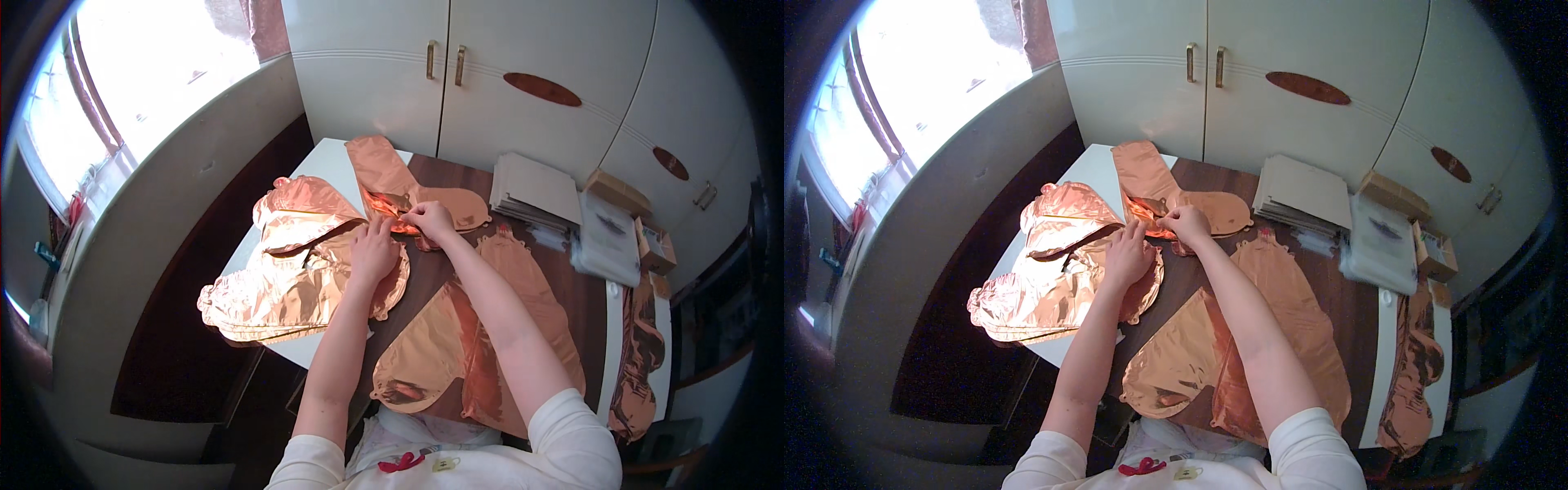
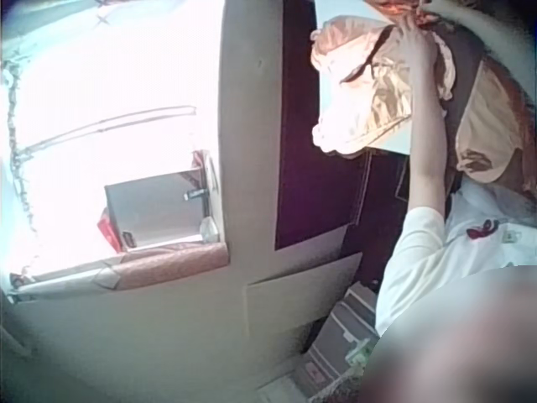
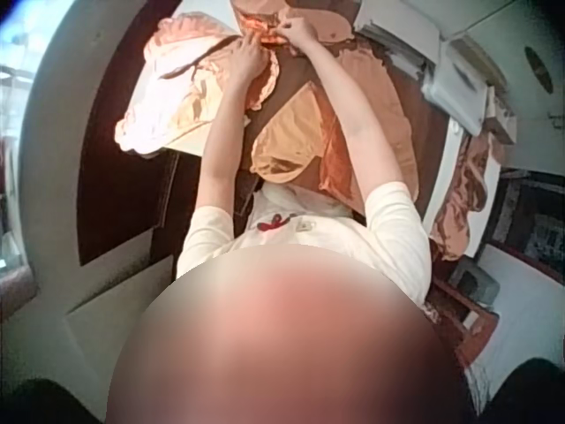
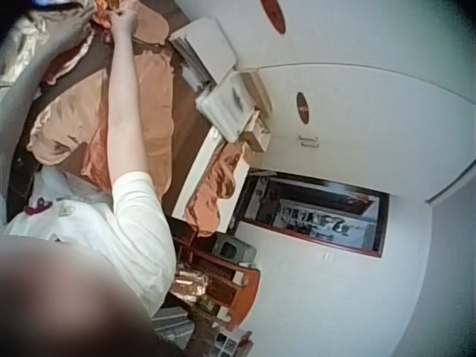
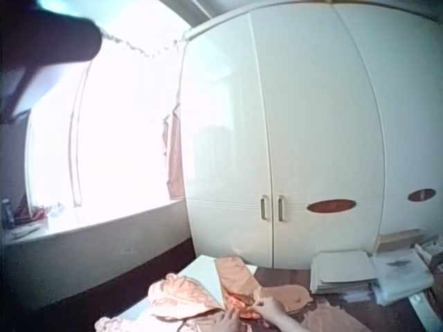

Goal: The recorder is folding deflated foil balloons on a table.

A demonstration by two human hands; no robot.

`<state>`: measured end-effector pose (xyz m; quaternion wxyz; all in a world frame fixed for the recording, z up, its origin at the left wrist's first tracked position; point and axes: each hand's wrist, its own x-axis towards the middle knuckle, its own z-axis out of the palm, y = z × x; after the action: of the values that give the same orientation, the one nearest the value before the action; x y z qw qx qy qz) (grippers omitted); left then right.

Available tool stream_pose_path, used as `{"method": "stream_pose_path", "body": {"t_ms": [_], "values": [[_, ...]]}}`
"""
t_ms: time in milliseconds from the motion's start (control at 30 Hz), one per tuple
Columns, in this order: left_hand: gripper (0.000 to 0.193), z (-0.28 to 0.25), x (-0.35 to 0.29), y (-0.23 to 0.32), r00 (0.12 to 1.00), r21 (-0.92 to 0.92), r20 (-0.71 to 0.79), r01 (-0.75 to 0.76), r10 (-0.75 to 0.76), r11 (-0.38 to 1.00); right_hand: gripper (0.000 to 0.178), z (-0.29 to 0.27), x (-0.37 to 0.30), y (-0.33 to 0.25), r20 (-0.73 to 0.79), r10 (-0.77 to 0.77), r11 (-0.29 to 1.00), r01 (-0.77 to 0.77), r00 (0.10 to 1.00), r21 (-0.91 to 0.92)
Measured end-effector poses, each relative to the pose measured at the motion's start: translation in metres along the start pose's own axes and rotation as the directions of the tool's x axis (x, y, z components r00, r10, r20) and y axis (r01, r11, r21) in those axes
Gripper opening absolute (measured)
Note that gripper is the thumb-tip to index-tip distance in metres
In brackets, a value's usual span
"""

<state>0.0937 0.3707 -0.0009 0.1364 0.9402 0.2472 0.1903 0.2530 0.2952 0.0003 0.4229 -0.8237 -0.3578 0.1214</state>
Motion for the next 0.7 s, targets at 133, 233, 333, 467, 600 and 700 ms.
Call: {"method": "stream_pose_path", "body": {"t_ms": [133, 233, 333, 467, 600, 700], "values": [[0.057, -0.001, -0.001, 0.002, 0.986, -0.005, -0.107, -0.130, 0.128, 0.992, 0.026, 0.002, -0.002, -0.001, -0.021, -0.055, 0.998, 0.054, 0.998, -0.040], [0.055, 0.006, -0.001, 0.001, 0.979, 0.055, -0.142, -0.142, 0.149, 0.988, 0.026, 0.003, -0.002, 0.000, -0.058, -0.040, 0.997, 0.036, 0.998, -0.066], [0.053, 0.004, -0.002, 0.004, 0.988, 0.062, -0.115, -0.096, 0.102, 0.994, 0.026, 0.003, -0.003, 0.000, -0.053, -0.047, 0.996, 0.043, 0.997, -0.083], [0.052, 0.002, -0.004, 0.004, 0.993, 0.105, -0.101, -0.052, 0.063, 0.993, 0.024, 0.002, -0.005, -0.003, -0.027, -0.069, 0.996, 0.067, 0.997, -0.061], [0.053, 0.001, -0.003, 0.004, 0.998, 0.117, -0.034, -0.050, 0.055, 0.992, 0.021, 0.004, -0.001, 0.004, -0.056, -0.070, 0.997, 0.070, 0.996, 0.012], [0.055, 0.011, 0.002, 0.003, 0.989, 0.157, 0.083, -0.136, 0.124, 0.978, 0.018, 0.002, 0.005, 0.011, -0.107, -0.152, 0.978, 0.165, 0.983, 0.128]]}}
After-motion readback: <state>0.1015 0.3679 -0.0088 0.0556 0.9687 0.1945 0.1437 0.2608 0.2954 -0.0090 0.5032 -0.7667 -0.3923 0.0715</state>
